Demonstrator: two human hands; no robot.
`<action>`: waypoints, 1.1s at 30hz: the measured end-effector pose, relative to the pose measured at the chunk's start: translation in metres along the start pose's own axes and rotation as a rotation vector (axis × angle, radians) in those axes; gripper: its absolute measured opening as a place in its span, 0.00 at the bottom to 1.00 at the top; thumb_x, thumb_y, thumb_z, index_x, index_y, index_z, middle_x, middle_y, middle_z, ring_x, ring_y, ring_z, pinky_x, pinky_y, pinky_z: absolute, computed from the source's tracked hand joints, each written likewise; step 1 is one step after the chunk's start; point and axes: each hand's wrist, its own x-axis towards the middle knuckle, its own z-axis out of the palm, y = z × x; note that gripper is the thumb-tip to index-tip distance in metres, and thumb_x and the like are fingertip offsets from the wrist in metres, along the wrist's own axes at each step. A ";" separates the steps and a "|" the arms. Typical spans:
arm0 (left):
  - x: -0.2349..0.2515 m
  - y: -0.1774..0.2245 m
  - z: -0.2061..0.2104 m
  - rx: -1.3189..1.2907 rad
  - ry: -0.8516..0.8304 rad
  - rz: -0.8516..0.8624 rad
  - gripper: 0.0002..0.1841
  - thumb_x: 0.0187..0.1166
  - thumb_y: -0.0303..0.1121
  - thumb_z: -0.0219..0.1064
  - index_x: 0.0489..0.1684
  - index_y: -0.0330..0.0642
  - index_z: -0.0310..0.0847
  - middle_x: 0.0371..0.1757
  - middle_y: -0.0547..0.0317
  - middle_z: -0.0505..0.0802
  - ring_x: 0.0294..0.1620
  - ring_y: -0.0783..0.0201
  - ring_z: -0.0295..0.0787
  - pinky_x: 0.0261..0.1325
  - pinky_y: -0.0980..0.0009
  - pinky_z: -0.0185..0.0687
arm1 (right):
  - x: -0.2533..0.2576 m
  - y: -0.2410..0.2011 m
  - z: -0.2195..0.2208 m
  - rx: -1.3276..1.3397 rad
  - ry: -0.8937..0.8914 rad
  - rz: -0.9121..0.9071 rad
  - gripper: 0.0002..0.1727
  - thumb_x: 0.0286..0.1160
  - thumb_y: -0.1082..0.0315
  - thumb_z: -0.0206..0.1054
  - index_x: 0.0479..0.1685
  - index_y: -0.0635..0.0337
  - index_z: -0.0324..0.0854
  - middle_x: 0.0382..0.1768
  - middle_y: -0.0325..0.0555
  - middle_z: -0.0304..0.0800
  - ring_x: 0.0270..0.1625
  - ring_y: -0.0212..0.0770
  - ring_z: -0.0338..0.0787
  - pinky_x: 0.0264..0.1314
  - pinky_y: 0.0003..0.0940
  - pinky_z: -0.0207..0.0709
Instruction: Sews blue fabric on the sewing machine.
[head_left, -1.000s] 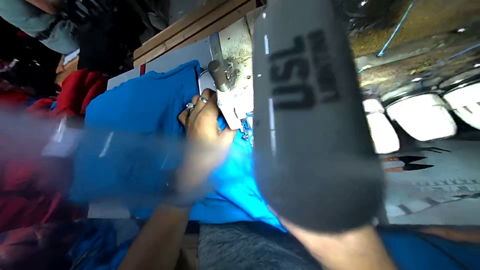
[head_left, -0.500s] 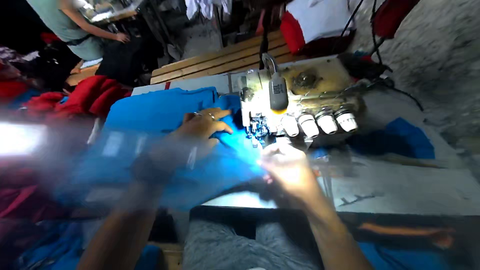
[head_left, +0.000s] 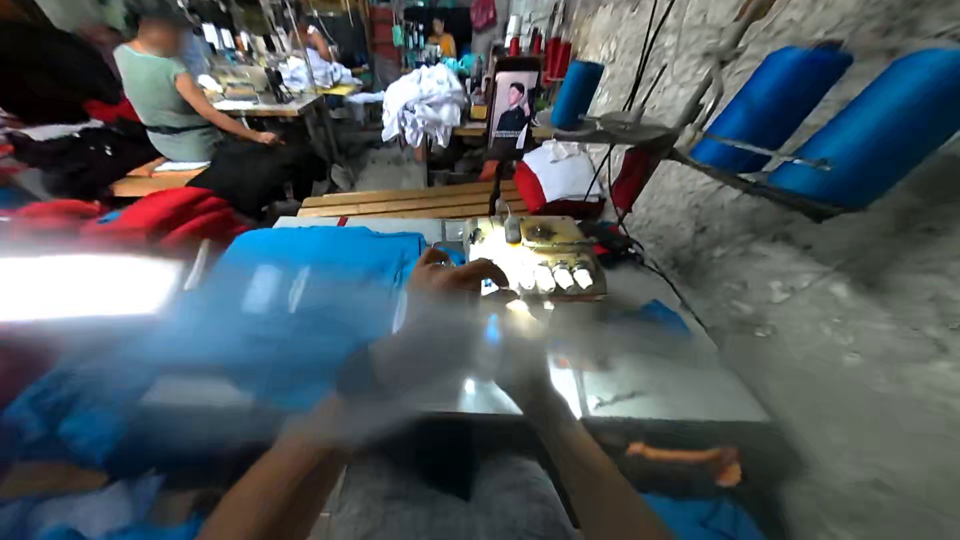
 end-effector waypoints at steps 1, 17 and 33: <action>-0.002 -0.003 0.003 0.013 0.064 0.048 0.12 0.77 0.41 0.72 0.46 0.44 0.93 0.23 0.66 0.88 0.28 0.68 0.83 0.56 0.58 0.76 | 0.006 -0.005 -0.001 0.043 0.041 -0.055 0.12 0.61 0.70 0.77 0.43 0.67 0.92 0.43 0.53 0.96 0.49 0.39 0.95 0.57 0.29 0.86; -0.065 -0.020 0.133 -1.462 0.307 -0.911 0.18 0.87 0.26 0.61 0.74 0.43 0.74 0.43 0.49 0.92 0.39 0.62 0.92 0.49 0.64 0.90 | -0.082 0.001 -0.059 0.210 -0.128 0.306 0.11 0.70 0.56 0.80 0.27 0.50 0.91 0.26 0.29 0.93 0.34 0.23 0.90 0.56 0.30 0.85; -0.074 -0.013 0.128 -1.347 0.447 -0.724 0.21 0.80 0.20 0.68 0.67 0.46 0.70 0.44 0.51 0.94 0.41 0.61 0.97 0.46 0.67 0.94 | -0.076 -0.004 -0.060 0.485 -0.397 0.621 0.08 0.77 0.64 0.72 0.34 0.54 0.95 0.31 0.31 0.98 0.40 0.27 0.96 0.70 0.34 0.85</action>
